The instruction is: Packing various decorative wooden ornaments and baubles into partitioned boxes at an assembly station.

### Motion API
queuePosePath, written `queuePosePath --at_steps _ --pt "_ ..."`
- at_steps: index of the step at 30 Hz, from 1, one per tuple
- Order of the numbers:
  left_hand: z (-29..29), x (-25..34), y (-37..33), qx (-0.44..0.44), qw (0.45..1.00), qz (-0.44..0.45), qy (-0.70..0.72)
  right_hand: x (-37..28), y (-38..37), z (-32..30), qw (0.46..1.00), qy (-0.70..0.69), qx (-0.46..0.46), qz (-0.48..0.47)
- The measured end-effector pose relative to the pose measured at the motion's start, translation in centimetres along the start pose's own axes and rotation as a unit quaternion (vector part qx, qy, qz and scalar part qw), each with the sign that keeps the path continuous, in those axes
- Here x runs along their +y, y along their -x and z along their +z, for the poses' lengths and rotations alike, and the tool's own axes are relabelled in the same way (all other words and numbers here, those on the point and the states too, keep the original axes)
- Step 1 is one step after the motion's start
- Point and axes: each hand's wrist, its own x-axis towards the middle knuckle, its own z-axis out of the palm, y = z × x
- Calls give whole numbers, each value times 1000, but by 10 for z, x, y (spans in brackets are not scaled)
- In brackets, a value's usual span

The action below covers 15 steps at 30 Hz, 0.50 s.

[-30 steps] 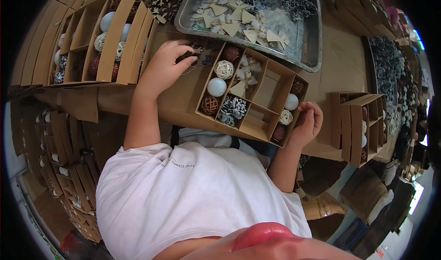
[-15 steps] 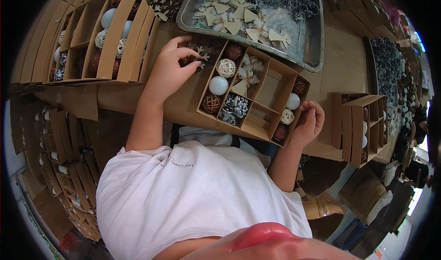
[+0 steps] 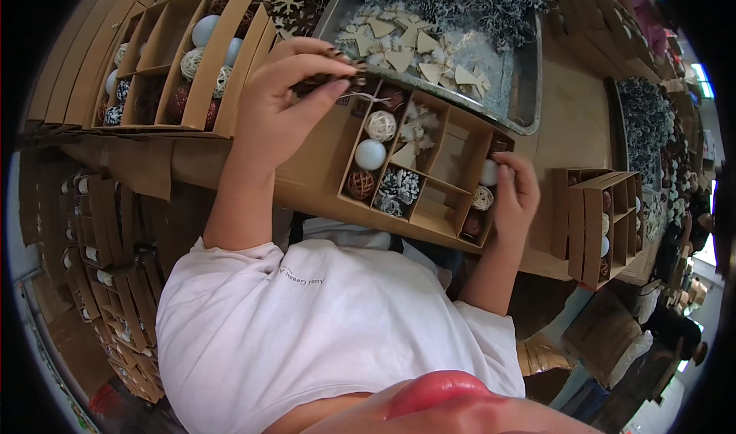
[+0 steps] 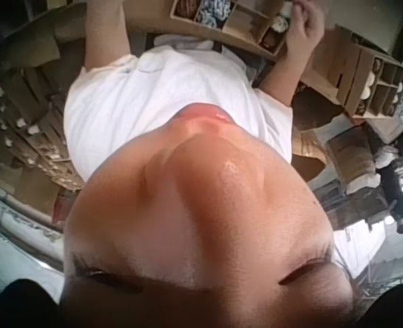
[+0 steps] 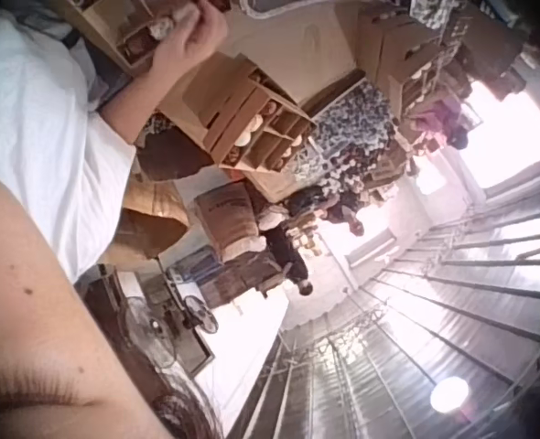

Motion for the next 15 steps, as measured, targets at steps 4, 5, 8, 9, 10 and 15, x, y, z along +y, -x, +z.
queuePosePath --at_steps 4,5,8,9,10,15 --pt "18 8 -36 -76 993 85 -16 -19 -26 13 992 111 -46 -37" --pt "25 12 -44 -103 991 89 -10 -25 -31 15 992 119 -39 -25" --pt "53 19 -65 -135 986 89 45 -51 -57 19 990 68 -45 -118" --pt "60 21 -71 -146 985 78 59 -61 -65 24 988 27 -52 -140" --pt "67 20 -74 -155 983 44 87 -70 -73 30 990 -17 -59 -130" --pt "87 -2 -71 -163 980 37 109 -71 -100 44 985 -120 -113 -57"
